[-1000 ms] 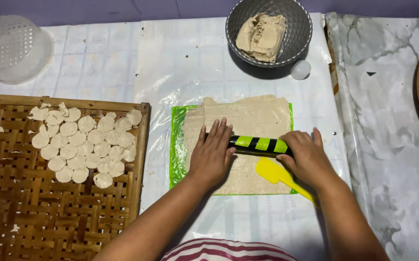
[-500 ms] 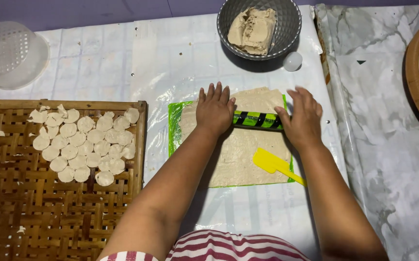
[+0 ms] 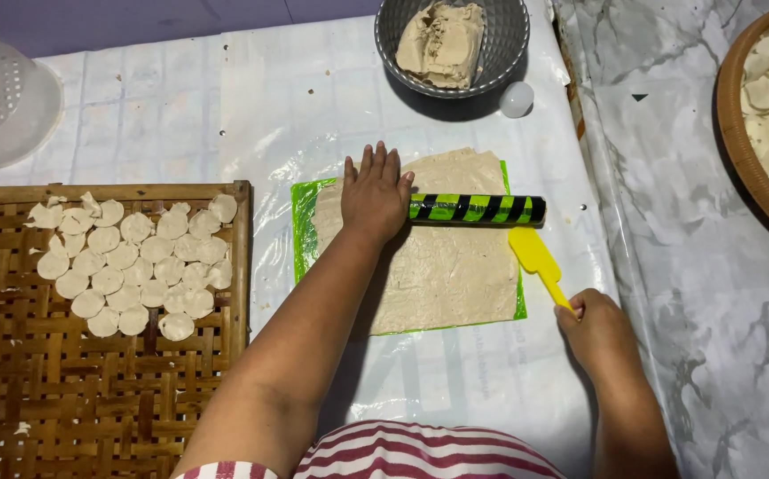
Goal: Rolling out and flattening dough for pastry preparation on a workstation.
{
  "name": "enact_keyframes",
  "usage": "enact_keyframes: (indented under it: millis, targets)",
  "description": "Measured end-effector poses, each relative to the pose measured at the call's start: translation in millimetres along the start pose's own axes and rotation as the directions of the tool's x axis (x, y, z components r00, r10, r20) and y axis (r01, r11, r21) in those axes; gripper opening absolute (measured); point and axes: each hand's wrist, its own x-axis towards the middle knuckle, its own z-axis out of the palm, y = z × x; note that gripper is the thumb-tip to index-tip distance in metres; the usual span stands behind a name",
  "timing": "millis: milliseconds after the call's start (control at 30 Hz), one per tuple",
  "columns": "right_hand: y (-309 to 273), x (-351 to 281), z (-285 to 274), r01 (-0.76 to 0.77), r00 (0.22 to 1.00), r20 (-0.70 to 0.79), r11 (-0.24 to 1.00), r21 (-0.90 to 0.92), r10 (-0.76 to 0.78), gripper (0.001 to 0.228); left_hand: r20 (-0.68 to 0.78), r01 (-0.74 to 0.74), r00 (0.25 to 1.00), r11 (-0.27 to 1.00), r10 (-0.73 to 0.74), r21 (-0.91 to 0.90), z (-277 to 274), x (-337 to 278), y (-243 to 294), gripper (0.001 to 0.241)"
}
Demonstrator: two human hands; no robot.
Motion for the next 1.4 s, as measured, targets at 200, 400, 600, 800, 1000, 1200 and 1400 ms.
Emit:
enact_keyframes:
  millis: [200, 400, 600, 800, 1000, 1200, 1400]
  targets:
    - [-44, 8, -42, -0.16, 0.986, 0.018, 0.968, -0.192, 0.167, 0.036, -0.012, -0.008, 1.0, 1.0, 0.008, -0.019, -2, -10, 1, 0.065]
    - [-109, 79, -34, 0.575, 0.673, -0.535, 0.816, -0.057, -0.511, 0.026, -0.008, 0.049, 0.999, 0.998, -0.049, 0.035, -37, -16, 14, 0.074]
    - [-180, 124, 1, 0.531, 0.753, -0.288, 0.806, -0.262, -0.591, 0.059, -0.128, 0.021, 0.992, 0.999, -0.017, 0.029, -29, -6, 3, 0.077]
    - [-161, 84, 13, 0.445, 0.888, 0.045, 0.83, -0.335, -0.458, 0.063, -0.051, -0.056, 0.997, 0.996, 0.06, 0.063, -3, -43, -3, 0.066]
    - [-113, 24, 36, 0.526, 0.806, -0.084, 0.776, -0.348, -0.585, 0.068, -0.224, -0.213, 0.953, 0.977, 0.205, -0.015, 19, -118, -11, 0.062]
    - [-110, 34, 10, 0.483, 0.869, 0.181, 0.868, -0.116, -0.46, 0.06, -0.026, -0.1, 0.995, 0.995, 0.099, -0.019, -20, -117, 0, 0.052]
    - [-139, 72, 11, 0.419, 0.863, -0.176, 0.865, -0.275, -0.474, 0.062, -0.209, -0.06, 0.977, 0.997, 0.051, -0.039, -4, -57, -5, 0.06]
